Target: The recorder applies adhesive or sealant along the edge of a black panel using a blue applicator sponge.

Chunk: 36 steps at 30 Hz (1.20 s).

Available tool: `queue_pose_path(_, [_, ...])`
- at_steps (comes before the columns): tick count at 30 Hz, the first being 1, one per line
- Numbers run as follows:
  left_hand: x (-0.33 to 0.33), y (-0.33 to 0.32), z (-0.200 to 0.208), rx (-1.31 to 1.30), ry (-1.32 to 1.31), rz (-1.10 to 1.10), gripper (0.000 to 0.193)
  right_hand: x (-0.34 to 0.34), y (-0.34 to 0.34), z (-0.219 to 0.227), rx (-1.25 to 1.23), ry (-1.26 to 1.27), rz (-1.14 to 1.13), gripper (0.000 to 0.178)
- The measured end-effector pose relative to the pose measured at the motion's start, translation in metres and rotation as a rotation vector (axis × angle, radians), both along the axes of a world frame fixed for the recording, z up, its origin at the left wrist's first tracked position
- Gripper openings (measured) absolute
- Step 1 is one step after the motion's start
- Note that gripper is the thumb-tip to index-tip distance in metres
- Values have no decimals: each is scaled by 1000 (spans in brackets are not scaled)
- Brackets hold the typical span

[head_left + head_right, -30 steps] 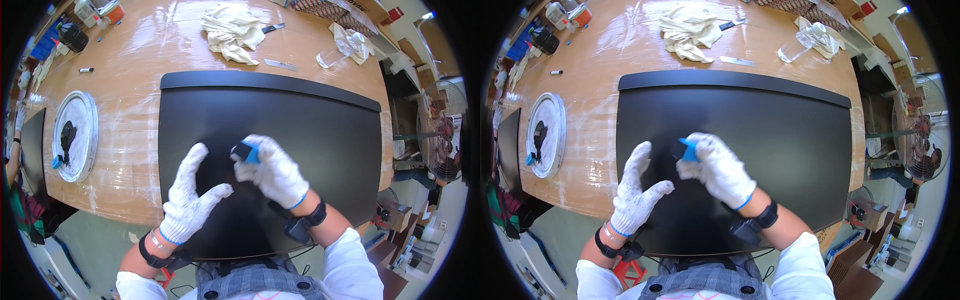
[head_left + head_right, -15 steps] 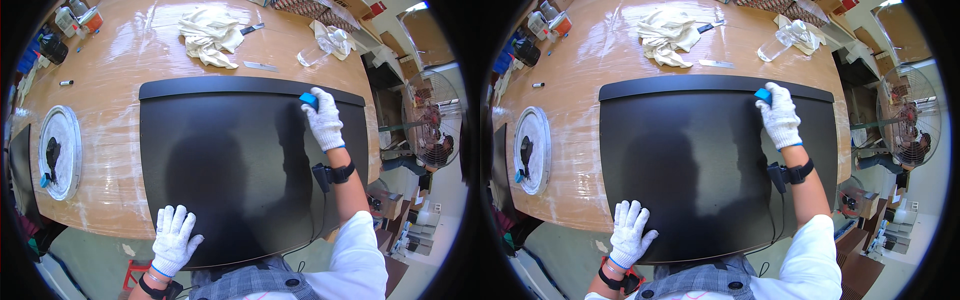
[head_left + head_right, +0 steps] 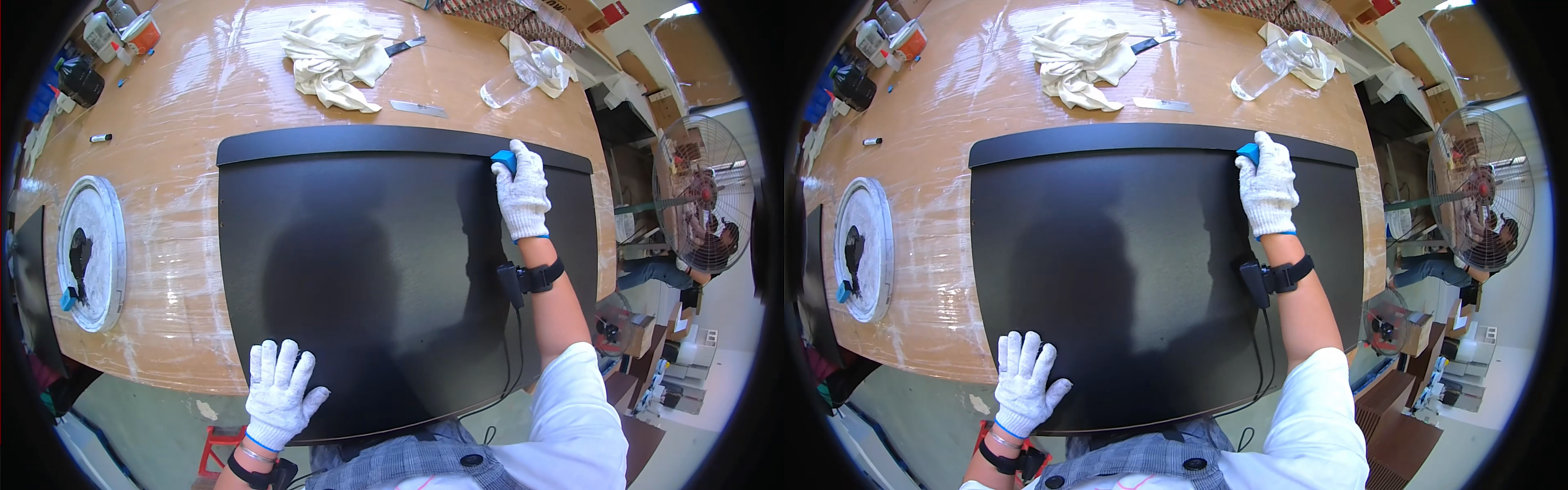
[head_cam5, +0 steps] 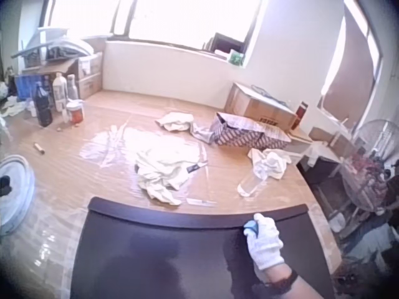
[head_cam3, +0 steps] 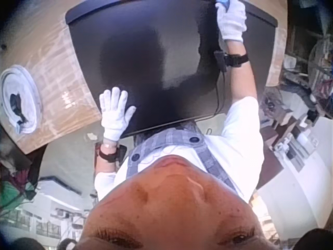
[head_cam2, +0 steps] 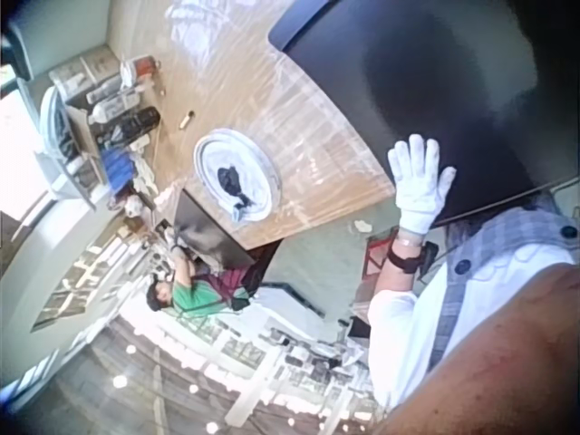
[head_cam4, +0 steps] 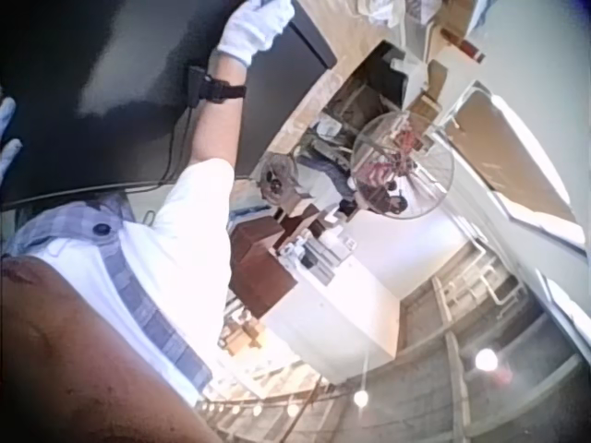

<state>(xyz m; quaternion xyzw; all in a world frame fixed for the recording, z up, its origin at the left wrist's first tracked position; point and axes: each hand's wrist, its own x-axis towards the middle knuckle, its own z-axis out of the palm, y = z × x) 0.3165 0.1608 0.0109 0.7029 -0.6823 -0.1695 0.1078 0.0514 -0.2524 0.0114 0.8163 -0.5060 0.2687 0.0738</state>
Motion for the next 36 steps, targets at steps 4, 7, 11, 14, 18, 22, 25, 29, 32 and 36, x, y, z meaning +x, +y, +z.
queue_pose_path(4, [-1, 0, -3, -8, -20, -8, 65, 40, 17, -2, 19, -81, 90, 49])
queue_pose_path(7, [-1, -1, -2, 1, -19, -5, 64, 52, 20, -3, 9, -97, 183, 50])
queue_pose_path(11, [-2, 0, -3, -12, -23, 0, 64, 14, 0, -5, -70, -59, 49, 48])
queue_pose_path(14, [-3, 0, -4, -34, -34, 5, 64, -1, -6, -7, -64, -42, -46, 48])
queue_pose_path(18, [-1, 2, -4, -36, -31, 8, 64, 58, 21, -6, -87, -133, 197, 51])
queue_pose_path(22, [-1, -1, -5, -30, -6, 1, 65, 115, 40, -14, -109, -143, 374, 56])
queue_pose_path(25, [1, -1, -4, -47, 15, 16, 64, 148, 51, -17, -123, -150, 447, 57])
queue_pose_path(29, [6, -3, 0, -98, 141, 6, 59, 181, 67, -12, -126, -118, 519, 55])
queue_pose_path(32, [15, 0, 6, -89, 234, -24, 53, 216, 82, -11, -79, -109, 555, 54])
queue_pose_path(36, [23, 0, 10, -97, 331, -74, 51, 263, 99, -5, -92, -112, 659, 51])
